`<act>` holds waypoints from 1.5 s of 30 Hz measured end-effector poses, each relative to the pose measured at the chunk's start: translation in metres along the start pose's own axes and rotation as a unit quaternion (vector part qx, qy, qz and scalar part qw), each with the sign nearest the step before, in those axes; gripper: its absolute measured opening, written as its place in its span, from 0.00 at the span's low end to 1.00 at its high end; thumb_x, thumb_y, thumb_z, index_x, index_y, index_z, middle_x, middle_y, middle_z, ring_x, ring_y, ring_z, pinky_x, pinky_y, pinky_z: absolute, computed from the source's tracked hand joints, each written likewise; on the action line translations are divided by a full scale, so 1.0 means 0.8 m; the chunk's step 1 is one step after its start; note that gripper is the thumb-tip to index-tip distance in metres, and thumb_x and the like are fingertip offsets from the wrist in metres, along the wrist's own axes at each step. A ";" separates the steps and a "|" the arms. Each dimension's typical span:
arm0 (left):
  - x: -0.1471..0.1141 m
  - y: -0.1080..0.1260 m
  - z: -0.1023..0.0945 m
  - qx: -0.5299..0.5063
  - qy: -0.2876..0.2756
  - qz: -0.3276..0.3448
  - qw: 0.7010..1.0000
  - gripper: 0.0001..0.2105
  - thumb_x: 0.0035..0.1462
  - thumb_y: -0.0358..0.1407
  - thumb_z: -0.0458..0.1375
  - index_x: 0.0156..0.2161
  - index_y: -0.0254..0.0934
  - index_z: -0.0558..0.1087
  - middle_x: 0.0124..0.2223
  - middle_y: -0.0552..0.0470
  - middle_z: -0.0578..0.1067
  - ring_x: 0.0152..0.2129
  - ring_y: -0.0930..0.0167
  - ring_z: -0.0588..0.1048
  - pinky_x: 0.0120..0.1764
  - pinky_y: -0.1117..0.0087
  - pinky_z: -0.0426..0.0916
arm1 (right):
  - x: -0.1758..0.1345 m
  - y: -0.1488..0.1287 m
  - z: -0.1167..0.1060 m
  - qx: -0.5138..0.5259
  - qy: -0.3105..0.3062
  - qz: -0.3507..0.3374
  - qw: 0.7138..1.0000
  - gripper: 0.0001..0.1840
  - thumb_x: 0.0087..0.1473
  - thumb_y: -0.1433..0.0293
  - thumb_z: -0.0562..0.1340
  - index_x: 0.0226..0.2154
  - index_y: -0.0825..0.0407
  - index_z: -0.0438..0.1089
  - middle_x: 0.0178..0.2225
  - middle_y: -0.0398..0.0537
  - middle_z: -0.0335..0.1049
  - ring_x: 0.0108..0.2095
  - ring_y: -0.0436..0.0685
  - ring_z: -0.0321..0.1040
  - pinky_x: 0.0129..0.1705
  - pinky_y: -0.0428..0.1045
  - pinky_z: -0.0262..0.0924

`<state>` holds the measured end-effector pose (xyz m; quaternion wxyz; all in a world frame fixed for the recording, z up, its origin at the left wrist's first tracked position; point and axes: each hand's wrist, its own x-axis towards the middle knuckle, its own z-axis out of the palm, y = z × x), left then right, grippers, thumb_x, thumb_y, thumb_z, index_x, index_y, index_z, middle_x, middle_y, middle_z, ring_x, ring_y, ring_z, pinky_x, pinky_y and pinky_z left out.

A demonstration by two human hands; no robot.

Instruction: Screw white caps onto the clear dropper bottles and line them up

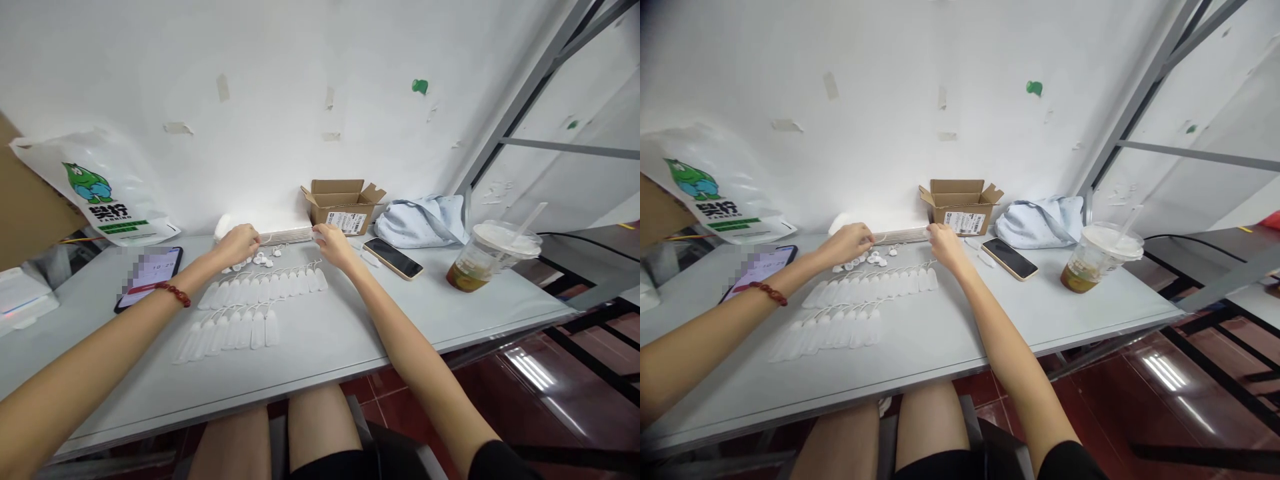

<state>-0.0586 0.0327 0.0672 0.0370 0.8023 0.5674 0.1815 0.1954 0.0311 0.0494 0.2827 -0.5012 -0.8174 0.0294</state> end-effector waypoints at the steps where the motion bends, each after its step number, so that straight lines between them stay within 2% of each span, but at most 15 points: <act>1: -0.005 0.002 -0.005 -0.016 0.020 -0.008 1.000 0.09 0.47 0.35 0.53 0.28 0.36 0.75 0.38 0.42 0.76 0.36 0.62 0.73 0.39 0.65 0.64 | 0.000 -0.003 0.001 0.010 0.002 0.002 1.000 0.17 0.53 0.82 0.54 0.46 0.59 0.66 0.47 0.59 0.69 0.48 0.60 0.64 0.47 0.52 0.58; 3: -0.020 0.008 -0.013 -0.097 0.073 -0.045 0.992 0.11 0.47 0.40 0.55 0.31 0.36 0.76 0.38 0.45 0.76 0.33 0.64 0.73 0.37 0.66 0.65 | -0.001 -0.013 0.004 0.031 0.006 -0.003 0.999 0.15 0.53 0.80 0.55 0.45 0.58 0.66 0.46 0.57 0.70 0.45 0.60 0.67 0.46 0.52 0.59; 6: -0.046 0.020 -0.019 -0.266 0.108 -0.092 0.953 0.15 0.45 0.46 0.59 0.33 0.35 0.76 0.33 0.49 0.77 0.29 0.67 0.73 0.34 0.68 0.66 | -0.006 -0.037 0.009 0.090 0.008 -0.032 0.995 0.12 0.53 0.77 0.58 0.42 0.56 0.67 0.43 0.55 0.72 0.43 0.58 0.69 0.45 0.52 0.61; 8: -0.061 0.027 -0.019 -0.355 0.113 -0.107 0.922 0.17 0.43 0.46 0.63 0.34 0.35 0.77 0.33 0.49 0.78 0.29 0.68 0.73 0.34 0.69 0.66 | -0.013 -0.056 0.012 0.151 0.004 -0.042 0.988 0.10 0.53 0.75 0.60 0.40 0.55 0.68 0.41 0.53 0.73 0.41 0.56 0.70 0.44 0.51 0.63; 11: -0.075 0.034 -0.016 -0.467 0.097 -0.092 0.874 0.15 0.42 0.45 0.65 0.33 0.35 0.77 0.34 0.49 0.78 0.29 0.69 0.73 0.34 0.69 0.67 | -0.024 -0.081 0.014 0.239 -0.015 -0.044 0.970 0.12 0.52 0.73 0.62 0.41 0.54 0.68 0.42 0.51 0.73 0.40 0.54 0.71 0.40 0.49 0.65; 15: -0.087 0.040 -0.016 -0.533 0.098 -0.090 0.835 0.12 0.43 0.42 0.66 0.31 0.35 0.77 0.36 0.48 0.78 0.35 0.67 0.75 0.39 0.67 0.68 | -0.033 -0.095 0.018 0.327 -0.036 -0.031 0.944 0.17 0.49 0.70 0.64 0.44 0.52 0.67 0.38 0.49 0.72 0.38 0.54 0.71 0.34 0.48 0.67; 17: -0.091 0.044 -0.017 -0.533 0.097 -0.091 0.835 0.12 0.43 0.42 0.66 0.31 0.34 0.76 0.37 0.47 0.78 0.36 0.66 0.75 0.40 0.65 0.69 | -0.036 -0.098 0.020 0.344 -0.042 -0.035 0.937 0.19 0.49 0.69 0.63 0.46 0.51 0.66 0.37 0.48 0.72 0.37 0.54 0.70 0.32 0.48 0.67; 21: -0.096 0.048 -0.014 -0.522 0.071 -0.064 0.848 0.11 0.45 0.41 0.65 0.32 0.35 0.77 0.37 0.48 0.79 0.36 0.66 0.75 0.43 0.64 0.69 | -0.040 -0.104 0.020 0.322 -0.035 -0.049 0.945 0.19 0.49 0.69 0.63 0.46 0.51 0.66 0.37 0.48 0.73 0.39 0.54 0.70 0.31 0.47 0.66; 27: -0.096 0.047 -0.009 -0.522 0.057 -0.073 0.848 0.08 0.44 0.37 0.65 0.31 0.36 0.77 0.37 0.50 0.79 0.38 0.66 0.75 0.46 0.64 0.68 | -0.042 -0.107 0.020 0.348 -0.033 -0.020 0.937 0.17 0.50 0.68 0.62 0.45 0.52 0.68 0.35 0.48 0.72 0.38 0.54 0.70 0.29 0.46 0.65; 34: -0.097 0.048 -0.012 -0.527 0.060 -0.065 0.845 0.08 0.47 0.38 0.64 0.33 0.36 0.77 0.38 0.50 0.78 0.38 0.67 0.74 0.43 0.66 0.68 | -0.042 -0.110 0.021 0.390 -0.025 0.009 0.920 0.12 0.49 0.66 0.63 0.38 0.52 0.69 0.37 0.48 0.73 0.37 0.54 0.70 0.28 0.45 0.64; 39: -0.099 0.052 -0.012 -0.512 0.059 -0.079 0.853 0.09 0.47 0.39 0.64 0.33 0.36 0.77 0.37 0.50 0.78 0.34 0.69 0.74 0.40 0.67 0.68 | -0.044 -0.116 0.020 0.385 0.002 0.015 0.923 0.12 0.47 0.63 0.65 0.34 0.52 0.68 0.34 0.47 0.72 0.35 0.53 0.69 0.25 0.45 0.62; 45: -0.101 0.059 -0.012 -0.500 0.077 -0.082 0.859 0.11 0.47 0.40 0.63 0.34 0.36 0.76 0.38 0.49 0.78 0.34 0.68 0.74 0.38 0.67 0.68 | -0.044 -0.119 0.017 0.397 0.006 0.013 0.917 0.17 0.48 0.59 0.64 0.38 0.51 0.65 0.32 0.45 0.69 0.34 0.52 0.67 0.24 0.44 0.60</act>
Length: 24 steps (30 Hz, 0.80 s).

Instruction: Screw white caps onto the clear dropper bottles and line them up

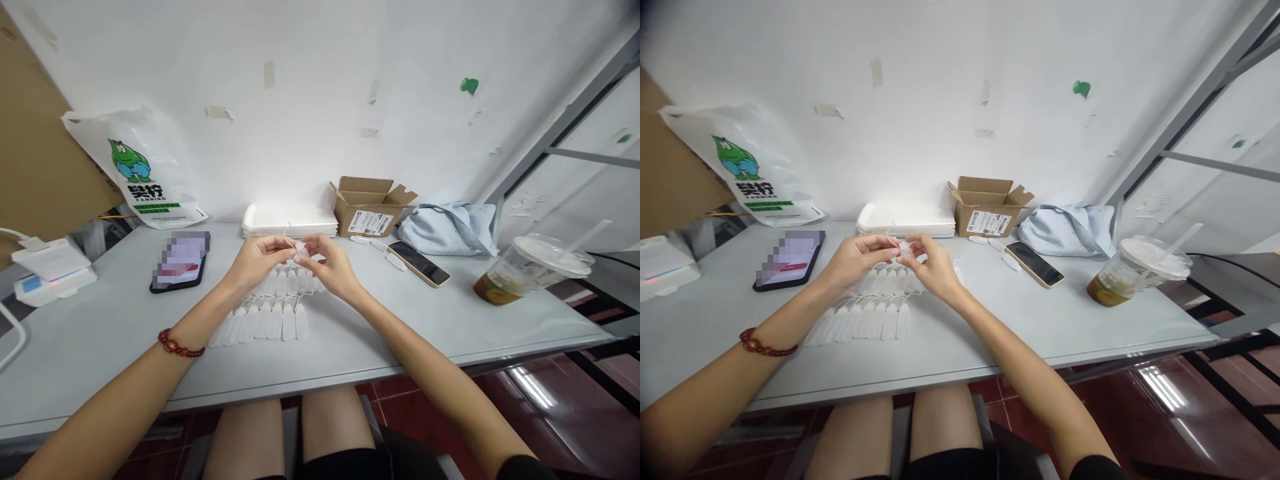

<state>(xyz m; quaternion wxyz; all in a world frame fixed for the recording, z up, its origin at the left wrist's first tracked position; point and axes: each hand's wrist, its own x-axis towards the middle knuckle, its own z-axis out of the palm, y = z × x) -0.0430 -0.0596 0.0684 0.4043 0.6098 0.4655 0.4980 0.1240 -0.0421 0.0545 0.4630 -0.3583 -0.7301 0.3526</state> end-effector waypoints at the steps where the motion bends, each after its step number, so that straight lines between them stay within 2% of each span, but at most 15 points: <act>1: 0.000 0.001 0.001 0.002 0.010 0.000 1.000 0.12 0.46 0.39 0.63 0.36 0.35 0.76 0.38 0.49 0.78 0.35 0.67 0.74 0.38 0.66 0.68 | 0.000 0.000 0.000 0.005 0.003 0.002 1.000 0.17 0.48 0.59 0.64 0.38 0.51 0.65 0.32 0.45 0.68 0.34 0.51 0.66 0.24 0.43 0.61; 6: -0.004 0.006 0.006 0.012 0.054 -0.020 0.998 0.13 0.47 0.34 0.59 0.40 0.33 0.73 0.37 0.47 0.77 0.35 0.67 0.75 0.37 0.66 0.69 | 0.002 0.000 -0.002 0.055 0.026 0.039 0.997 0.20 0.44 0.56 0.66 0.32 0.52 0.63 0.32 0.45 0.66 0.33 0.51 0.65 0.20 0.43 0.62; 8: -0.006 0.008 0.008 0.031 0.068 -0.007 0.997 0.12 0.48 0.32 0.56 0.40 0.33 0.72 0.37 0.47 0.77 0.34 0.67 0.75 0.36 0.66 0.70 | 0.003 0.000 -0.003 0.075 0.034 0.053 0.995 0.21 0.41 0.55 0.67 0.31 0.52 0.62 0.31 0.44 0.65 0.32 0.51 0.64 0.19 0.43 0.62; 11: -0.011 0.011 0.010 0.121 0.077 0.084 0.986 0.12 0.49 0.32 0.56 0.41 0.35 0.71 0.40 0.47 0.76 0.37 0.67 0.74 0.36 0.67 0.69 | 0.004 0.000 -0.006 0.098 0.048 0.072 0.991 0.23 0.39 0.54 0.69 0.30 0.52 0.62 0.26 0.41 0.63 0.27 0.50 0.64 0.19 0.44 0.63; 13: -0.014 0.014 0.011 0.200 0.033 0.148 0.968 0.13 0.50 0.34 0.57 0.43 0.38 0.71 0.44 0.48 0.74 0.38 0.66 0.72 0.36 0.67 0.69 | 0.005 0.000 -0.007 0.114 0.052 0.082 0.989 0.24 0.38 0.54 0.69 0.29 0.52 0.61 0.23 0.39 0.64 0.23 0.48 0.63 0.20 0.45 0.63; 15: -0.016 0.015 0.012 0.254 -0.021 0.183 0.949 0.16 0.50 0.37 0.59 0.46 0.41 0.70 0.47 0.49 0.73 0.40 0.65 0.72 0.38 0.65 0.68 | 0.006 -0.002 -0.009 0.127 0.056 0.089 0.986 0.23 0.38 0.55 0.69 0.27 0.52 0.61 0.22 0.38 0.65 0.20 0.47 0.63 0.21 0.45 0.63; 17: -0.017 0.015 0.013 0.279 -0.044 0.207 0.937 0.19 0.49 0.39 0.61 0.48 0.43 0.69 0.49 0.48 0.72 0.43 0.63 0.70 0.42 0.62 0.68 | 0.006 -0.005 -0.011 0.131 0.057 0.098 0.985 0.23 0.37 0.55 0.70 0.26 0.52 0.61 0.21 0.38 0.66 0.19 0.47 0.63 0.21 0.45 0.63; 24: -0.017 0.006 0.015 0.320 -0.013 0.298 0.899 0.18 0.51 0.36 0.62 0.48 0.40 0.69 0.50 0.46 0.72 0.48 0.60 0.67 0.50 0.55 0.63 | 0.004 -0.015 -0.013 0.126 0.048 0.100 0.986 0.21 0.37 0.59 0.70 0.22 0.52 0.59 0.20 0.38 0.67 0.19 0.47 0.64 0.20 0.44 0.62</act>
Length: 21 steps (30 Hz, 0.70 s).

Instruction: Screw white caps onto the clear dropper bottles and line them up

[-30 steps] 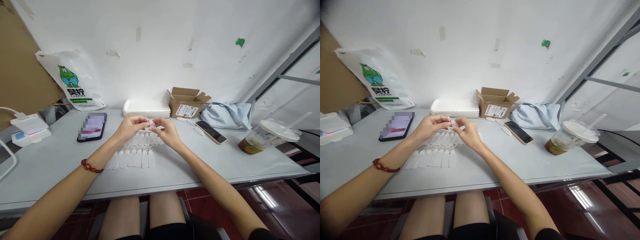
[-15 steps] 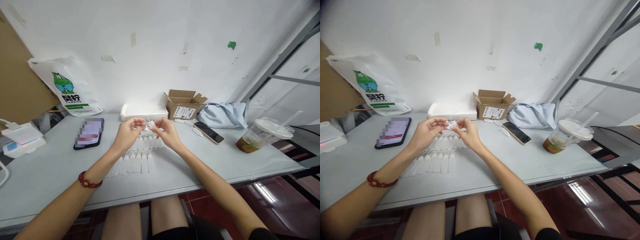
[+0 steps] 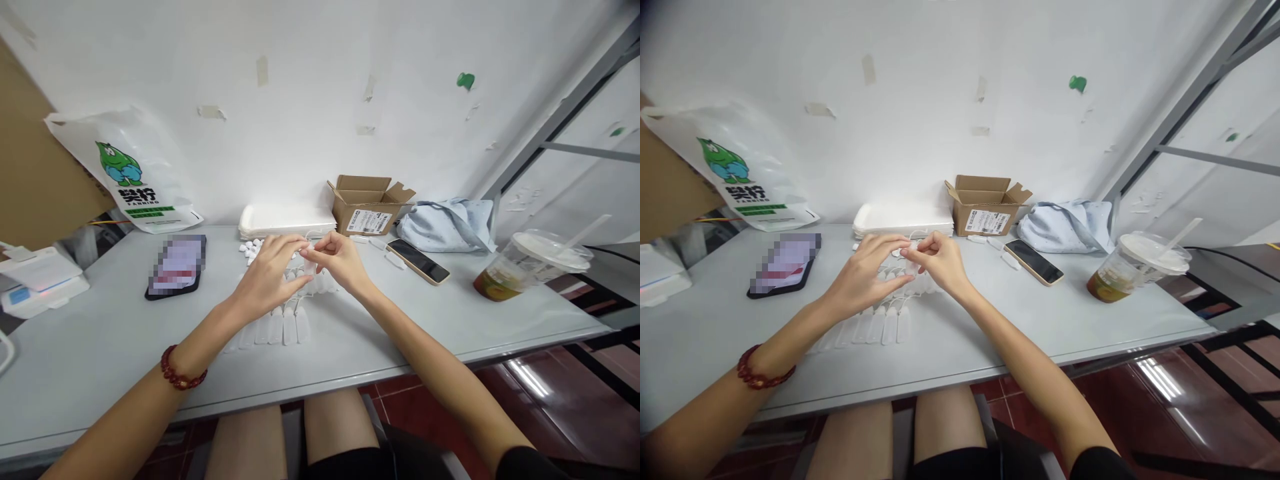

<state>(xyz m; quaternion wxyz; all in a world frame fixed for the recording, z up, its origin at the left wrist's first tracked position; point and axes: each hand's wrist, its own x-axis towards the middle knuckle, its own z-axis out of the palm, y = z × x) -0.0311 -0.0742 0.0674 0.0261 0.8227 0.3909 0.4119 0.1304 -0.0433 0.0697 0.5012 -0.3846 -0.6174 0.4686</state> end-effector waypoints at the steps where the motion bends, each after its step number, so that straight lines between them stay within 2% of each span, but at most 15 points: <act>1: 0.000 0.000 0.000 0.000 -0.001 0.002 1.000 0.18 0.51 0.36 0.62 0.49 0.40 0.69 0.50 0.46 0.72 0.48 0.60 0.68 0.50 0.54 0.63 | 0.000 -0.001 -0.001 -0.003 -0.004 -0.001 1.000 0.21 0.37 0.60 0.71 0.22 0.52 0.59 0.20 0.38 0.67 0.19 0.47 0.64 0.20 0.44 0.62; 5: 0.000 0.005 -0.005 -0.024 -0.041 -0.013 0.999 0.19 0.48 0.40 0.64 0.46 0.40 0.72 0.47 0.47 0.75 0.44 0.60 0.70 0.46 0.55 0.65 | 0.002 -0.006 -0.011 -0.044 -0.074 0.048 0.995 0.21 0.35 0.62 0.72 0.20 0.53 0.60 0.18 0.39 0.67 0.18 0.48 0.65 0.19 0.43 0.61; 8: -0.002 0.014 -0.007 -0.037 -0.092 -0.030 0.995 0.15 0.45 0.39 0.65 0.41 0.41 0.74 0.43 0.49 0.76 0.42 0.60 0.70 0.44 0.59 0.67 | 0.007 -0.014 -0.031 -0.071 -0.195 0.129 0.970 0.19 0.35 0.63 0.72 0.19 0.54 0.63 0.17 0.42 0.69 0.19 0.49 0.67 0.21 0.44 0.63; 12: -0.011 0.029 -0.004 -0.040 -0.196 -0.039 0.979 0.15 0.43 0.42 0.66 0.37 0.42 0.73 0.40 0.50 0.76 0.40 0.61 0.70 0.39 0.63 0.67 | 0.012 -0.023 -0.058 -0.105 -0.395 0.177 0.895 0.13 0.40 0.63 0.70 0.23 0.56 0.71 0.23 0.45 0.74 0.25 0.52 0.73 0.25 0.44 0.64; 14: -0.017 0.037 -0.003 -0.025 -0.257 -0.044 0.965 0.16 0.44 0.44 0.66 0.38 0.41 0.72 0.40 0.50 0.75 0.40 0.61 0.70 0.38 0.64 0.67 | 0.013 -0.025 -0.064 -0.129 -0.465 0.192 0.854 0.13 0.40 0.64 0.69 0.27 0.57 0.73 0.26 0.47 0.75 0.27 0.53 0.74 0.26 0.44 0.63; 18: -0.023 0.049 -0.001 0.027 -0.348 -0.052 0.936 0.17 0.48 0.46 0.63 0.39 0.37 0.71 0.39 0.49 0.73 0.39 0.62 0.68 0.38 0.64 0.65 | 0.015 -0.023 -0.063 -0.183 -0.552 0.227 0.782 0.14 0.46 0.68 0.65 0.34 0.60 0.73 0.30 0.51 0.75 0.29 0.52 0.74 0.27 0.43 0.62; 21: -0.023 0.051 0.000 0.060 -0.374 -0.055 0.924 0.17 0.49 0.45 0.62 0.40 0.35 0.70 0.38 0.49 0.72 0.39 0.63 0.68 0.37 0.65 0.64 | 0.016 -0.017 -0.059 -0.217 -0.568 0.238 0.757 0.11 0.49 0.71 0.61 0.35 0.62 0.72 0.31 0.52 0.75 0.28 0.51 0.73 0.26 0.43 0.62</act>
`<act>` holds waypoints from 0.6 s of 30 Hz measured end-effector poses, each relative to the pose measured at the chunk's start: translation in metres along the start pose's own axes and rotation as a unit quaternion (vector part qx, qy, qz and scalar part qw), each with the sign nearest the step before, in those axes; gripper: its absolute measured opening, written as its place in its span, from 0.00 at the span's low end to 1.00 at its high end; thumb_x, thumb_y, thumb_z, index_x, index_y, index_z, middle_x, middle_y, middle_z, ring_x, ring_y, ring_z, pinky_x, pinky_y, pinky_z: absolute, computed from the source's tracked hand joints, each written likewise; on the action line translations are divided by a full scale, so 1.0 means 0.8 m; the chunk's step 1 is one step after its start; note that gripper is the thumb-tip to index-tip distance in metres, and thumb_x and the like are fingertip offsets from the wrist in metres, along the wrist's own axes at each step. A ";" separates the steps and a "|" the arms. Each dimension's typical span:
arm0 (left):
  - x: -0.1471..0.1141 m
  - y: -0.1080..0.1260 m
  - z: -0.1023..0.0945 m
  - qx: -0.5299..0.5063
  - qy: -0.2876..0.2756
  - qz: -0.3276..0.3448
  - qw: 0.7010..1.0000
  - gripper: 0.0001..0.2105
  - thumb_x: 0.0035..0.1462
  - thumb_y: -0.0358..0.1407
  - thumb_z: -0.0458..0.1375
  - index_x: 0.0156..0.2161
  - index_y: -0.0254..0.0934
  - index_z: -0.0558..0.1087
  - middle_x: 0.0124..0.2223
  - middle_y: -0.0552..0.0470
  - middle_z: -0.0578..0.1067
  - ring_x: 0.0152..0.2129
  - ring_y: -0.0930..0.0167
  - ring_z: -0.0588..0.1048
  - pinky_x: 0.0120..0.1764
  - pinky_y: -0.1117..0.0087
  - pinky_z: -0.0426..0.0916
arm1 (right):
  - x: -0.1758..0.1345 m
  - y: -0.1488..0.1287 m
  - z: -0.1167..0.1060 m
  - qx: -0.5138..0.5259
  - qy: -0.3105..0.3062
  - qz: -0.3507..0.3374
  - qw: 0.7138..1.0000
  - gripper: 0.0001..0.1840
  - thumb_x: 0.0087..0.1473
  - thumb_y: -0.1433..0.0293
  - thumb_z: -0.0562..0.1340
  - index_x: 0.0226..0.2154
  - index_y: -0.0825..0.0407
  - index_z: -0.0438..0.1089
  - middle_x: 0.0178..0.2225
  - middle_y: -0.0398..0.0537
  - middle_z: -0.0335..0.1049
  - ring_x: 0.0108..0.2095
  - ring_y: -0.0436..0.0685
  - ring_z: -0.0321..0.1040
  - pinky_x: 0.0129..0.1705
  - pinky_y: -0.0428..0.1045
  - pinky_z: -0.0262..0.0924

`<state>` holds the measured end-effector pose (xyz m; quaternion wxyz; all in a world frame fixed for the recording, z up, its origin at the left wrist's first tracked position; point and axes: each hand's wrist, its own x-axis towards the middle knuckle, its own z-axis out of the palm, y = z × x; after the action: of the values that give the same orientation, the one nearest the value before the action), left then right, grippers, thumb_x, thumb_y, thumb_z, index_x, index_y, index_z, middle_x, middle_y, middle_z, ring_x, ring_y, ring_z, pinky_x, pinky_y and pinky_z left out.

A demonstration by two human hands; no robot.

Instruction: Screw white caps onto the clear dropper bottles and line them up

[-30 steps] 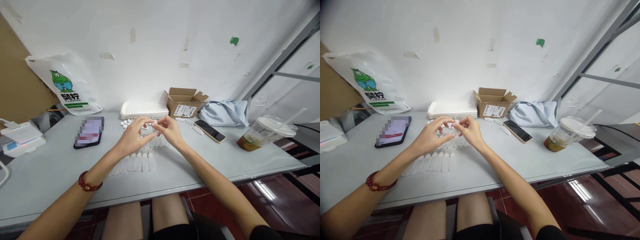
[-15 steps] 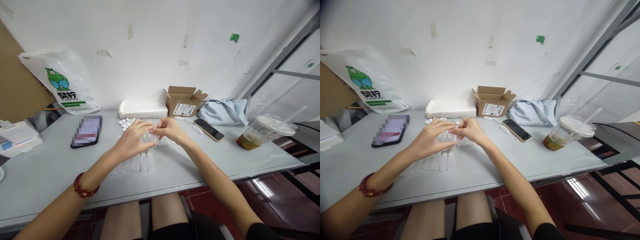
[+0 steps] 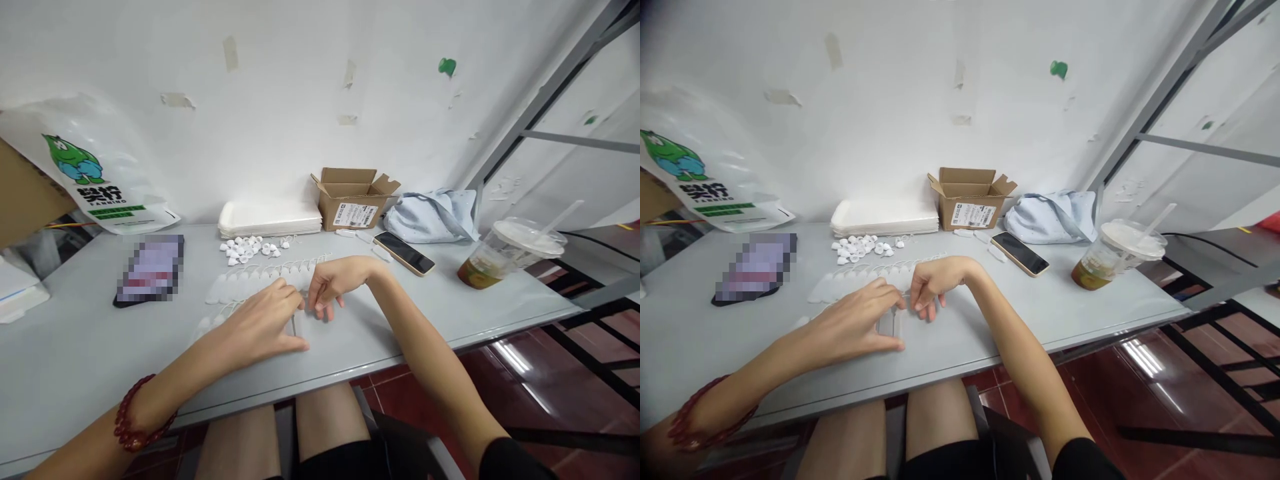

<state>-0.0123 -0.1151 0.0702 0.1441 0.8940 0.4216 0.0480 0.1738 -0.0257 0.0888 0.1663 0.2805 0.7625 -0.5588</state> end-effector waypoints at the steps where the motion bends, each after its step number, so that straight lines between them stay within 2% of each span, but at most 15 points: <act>1: 0.001 0.000 0.000 0.006 -0.003 -0.004 1.000 0.16 0.49 0.44 0.62 0.40 0.35 0.70 0.37 0.49 0.71 0.39 0.62 0.68 0.37 0.66 0.64 | 0.002 0.001 0.000 -0.006 -0.002 0.007 1.000 0.11 0.50 0.71 0.60 0.34 0.62 0.72 0.32 0.52 0.75 0.28 0.51 0.73 0.26 0.44 0.62; 7: 0.003 -0.006 0.003 0.012 -0.002 -0.011 1.000 0.18 0.50 0.47 0.62 0.40 0.34 0.70 0.37 0.48 0.70 0.39 0.61 0.67 0.36 0.66 0.63 | 0.006 0.003 0.003 -0.012 -0.005 0.025 1.000 0.09 0.51 0.71 0.60 0.33 0.61 0.71 0.30 0.49 0.74 0.28 0.50 0.72 0.28 0.44 0.61; 18: 0.002 -0.013 0.003 -0.041 0.000 -0.004 0.999 0.18 0.46 0.49 0.63 0.37 0.38 0.69 0.36 0.50 0.69 0.39 0.61 0.67 0.36 0.66 0.62 | 0.014 -0.001 0.006 -0.024 -0.003 0.016 1.000 0.10 0.52 0.73 0.59 0.37 0.61 0.71 0.29 0.48 0.74 0.27 0.49 0.72 0.26 0.43 0.61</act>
<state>-0.0184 -0.1086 0.0649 0.1805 0.8856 0.4230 0.0649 0.1641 -0.0280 0.0817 0.1846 0.2872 0.7703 -0.5386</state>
